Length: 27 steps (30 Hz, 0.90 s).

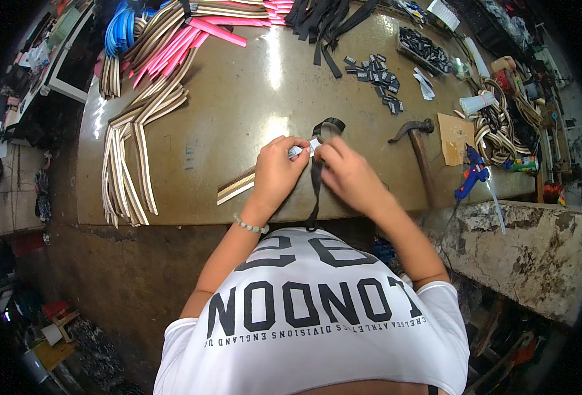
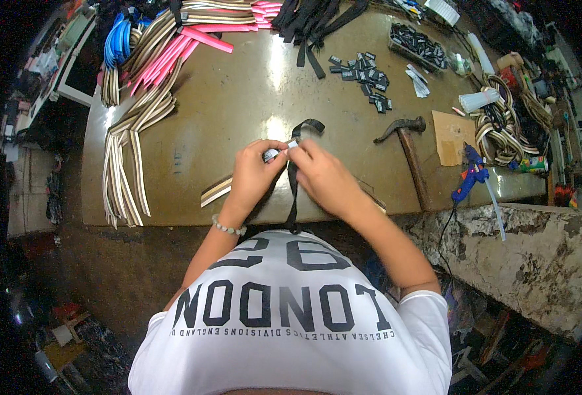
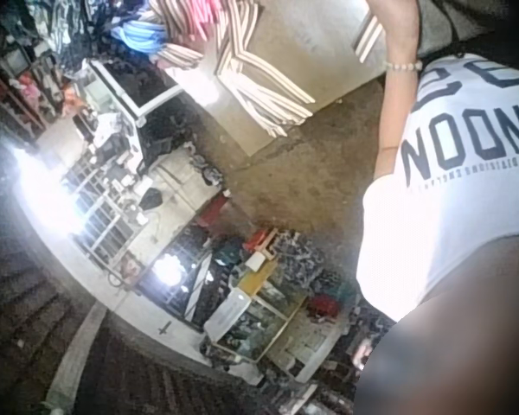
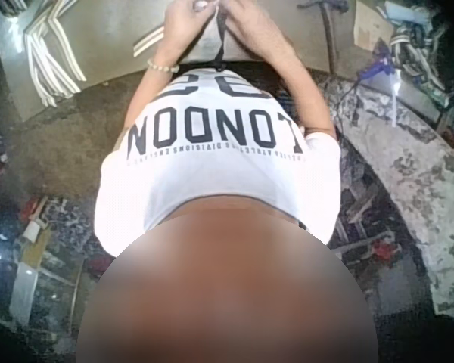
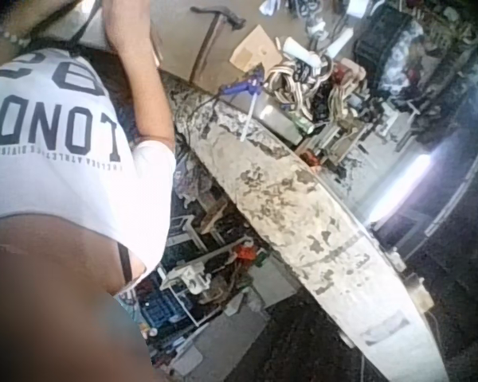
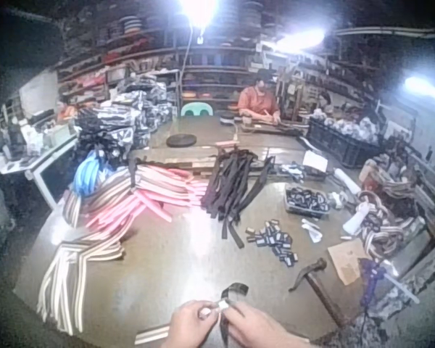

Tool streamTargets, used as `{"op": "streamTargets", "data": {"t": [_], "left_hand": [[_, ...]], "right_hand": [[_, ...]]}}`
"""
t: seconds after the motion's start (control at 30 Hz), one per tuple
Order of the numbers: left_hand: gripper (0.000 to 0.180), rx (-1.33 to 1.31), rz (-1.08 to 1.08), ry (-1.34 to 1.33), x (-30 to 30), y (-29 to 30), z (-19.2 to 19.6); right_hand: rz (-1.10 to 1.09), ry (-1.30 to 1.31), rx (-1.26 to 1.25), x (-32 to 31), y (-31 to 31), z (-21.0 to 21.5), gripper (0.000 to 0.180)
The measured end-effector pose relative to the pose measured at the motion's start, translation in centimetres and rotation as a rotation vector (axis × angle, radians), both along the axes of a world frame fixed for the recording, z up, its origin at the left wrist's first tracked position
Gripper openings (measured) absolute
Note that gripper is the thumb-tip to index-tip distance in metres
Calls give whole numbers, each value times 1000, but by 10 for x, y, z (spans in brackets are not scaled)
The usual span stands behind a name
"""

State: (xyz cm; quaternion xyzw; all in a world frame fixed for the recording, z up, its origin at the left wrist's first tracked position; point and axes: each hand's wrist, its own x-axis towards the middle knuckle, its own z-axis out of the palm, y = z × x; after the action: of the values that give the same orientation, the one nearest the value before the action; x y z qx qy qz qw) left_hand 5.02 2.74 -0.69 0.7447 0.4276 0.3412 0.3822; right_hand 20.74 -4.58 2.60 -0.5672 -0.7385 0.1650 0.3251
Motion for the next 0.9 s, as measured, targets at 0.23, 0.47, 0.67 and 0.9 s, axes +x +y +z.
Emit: {"op": "streamTargets", "data": {"t": [0.23, 0.47, 0.67, 0.9], "left_hand": [[14, -82, 9, 56, -1, -1, -1], [15, -63, 7, 62, -1, 0, -1], [23, 47, 28, 191, 6, -7, 0], [28, 303, -9, 395, 10, -17, 2]], "right_hand": [[-28, 603, -430, 36, 54, -16, 17], [-115, 588, -482, 33, 59, -22, 17], [-122, 403, -613, 36, 75, -14, 13], [-222, 196, -402, 63, 135, -32, 23]]}}
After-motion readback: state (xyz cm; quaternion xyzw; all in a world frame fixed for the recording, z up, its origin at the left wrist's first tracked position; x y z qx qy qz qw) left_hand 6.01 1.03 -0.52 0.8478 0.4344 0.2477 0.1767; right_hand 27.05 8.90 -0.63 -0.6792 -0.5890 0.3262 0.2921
